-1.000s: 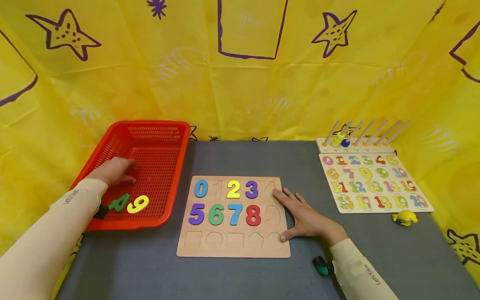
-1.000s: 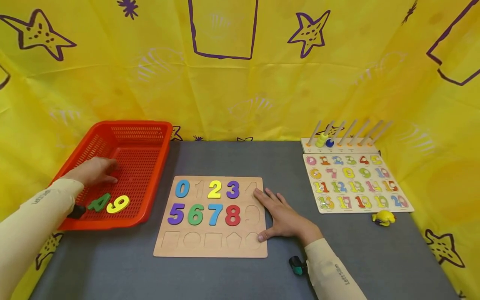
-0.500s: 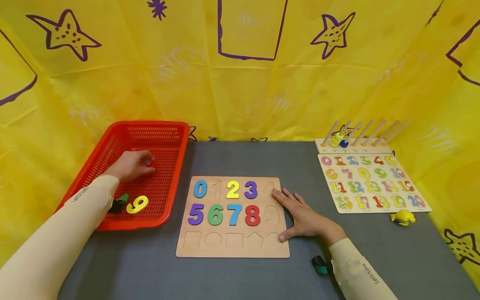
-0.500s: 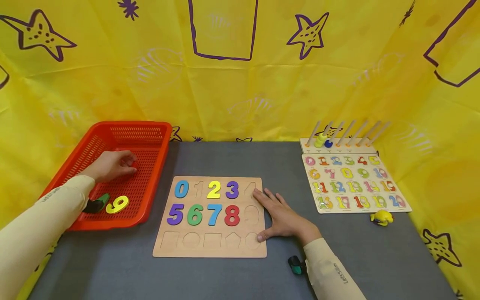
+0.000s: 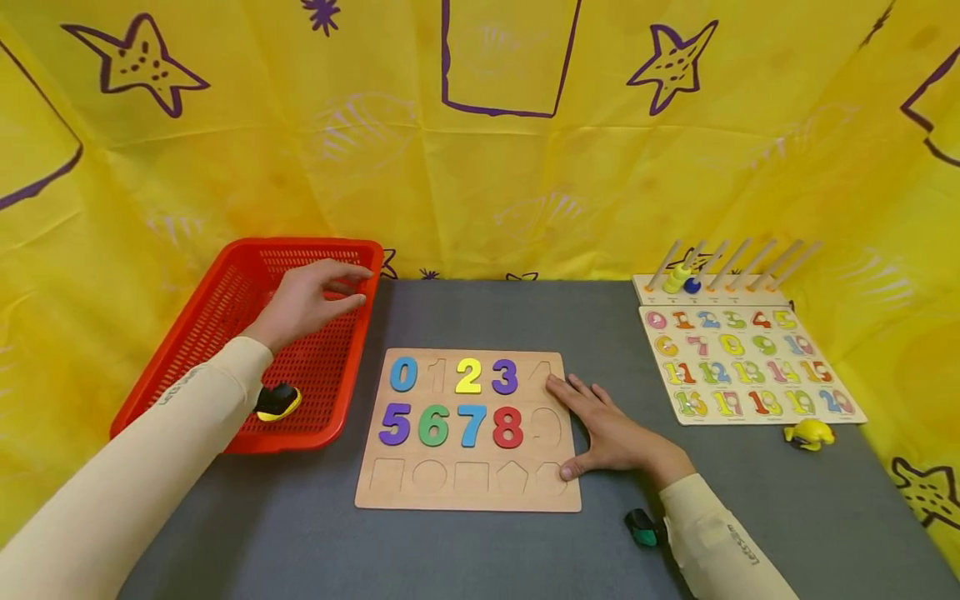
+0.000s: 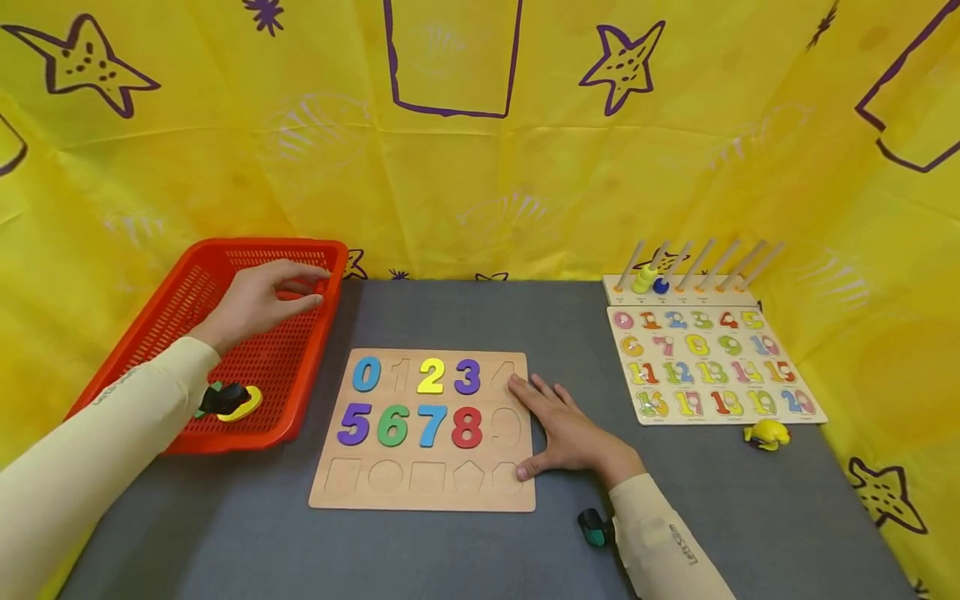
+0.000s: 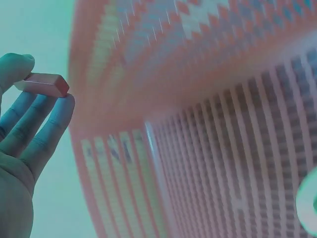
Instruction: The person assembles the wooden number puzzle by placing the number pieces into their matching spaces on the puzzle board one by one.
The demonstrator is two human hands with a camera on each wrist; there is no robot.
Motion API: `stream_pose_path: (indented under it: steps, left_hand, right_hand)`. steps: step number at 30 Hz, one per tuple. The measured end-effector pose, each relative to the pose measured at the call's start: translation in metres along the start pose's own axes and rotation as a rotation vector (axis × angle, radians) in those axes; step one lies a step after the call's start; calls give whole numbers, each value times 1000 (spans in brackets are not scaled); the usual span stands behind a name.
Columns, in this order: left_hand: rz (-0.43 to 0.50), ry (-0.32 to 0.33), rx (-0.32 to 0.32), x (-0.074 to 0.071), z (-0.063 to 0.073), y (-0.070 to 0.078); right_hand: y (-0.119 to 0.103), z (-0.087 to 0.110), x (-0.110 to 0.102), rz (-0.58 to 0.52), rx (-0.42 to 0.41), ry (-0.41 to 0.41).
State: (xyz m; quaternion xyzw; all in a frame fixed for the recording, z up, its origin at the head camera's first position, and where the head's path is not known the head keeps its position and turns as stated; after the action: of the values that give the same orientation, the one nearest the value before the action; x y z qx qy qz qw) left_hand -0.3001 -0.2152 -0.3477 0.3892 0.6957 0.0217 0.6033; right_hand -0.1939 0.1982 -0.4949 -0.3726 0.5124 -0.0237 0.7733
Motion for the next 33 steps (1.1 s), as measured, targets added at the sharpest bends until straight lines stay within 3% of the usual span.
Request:
stream_pose_path:
  steps: [5, 10, 13, 25, 33]
  left_hand:
    - [33, -7, 37, 15, -3, 40]
    - [121, -81, 26, 36, 1, 76]
    - [160, -116, 33, 50, 3, 90]
    - [102, -255, 27, 102, -5, 90]
    - [52, -341, -32, 127, -5, 81]
  right_hand:
    - [0, 1, 0, -8, 4, -8]
    - [0, 2, 0, -8, -5, -4]
    - [0, 2, 0, -7, -9, -3]
    - [1, 2, 2, -15, -12, -7]
    - [2, 1, 1, -8, -15, 2]
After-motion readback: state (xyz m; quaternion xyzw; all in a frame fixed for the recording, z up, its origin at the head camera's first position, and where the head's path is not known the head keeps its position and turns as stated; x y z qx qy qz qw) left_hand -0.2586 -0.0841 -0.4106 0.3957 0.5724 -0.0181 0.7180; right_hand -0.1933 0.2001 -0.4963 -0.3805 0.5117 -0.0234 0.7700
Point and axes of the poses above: each hand's wrist, its own z-axis away from the middle knuckle, its own x-axis out of the palm, y = z × x, the point moved 7 cm from there along -z, towards the middle knuckle, and after that the axes turned 8 degrees about x, right-handed, at the moved point
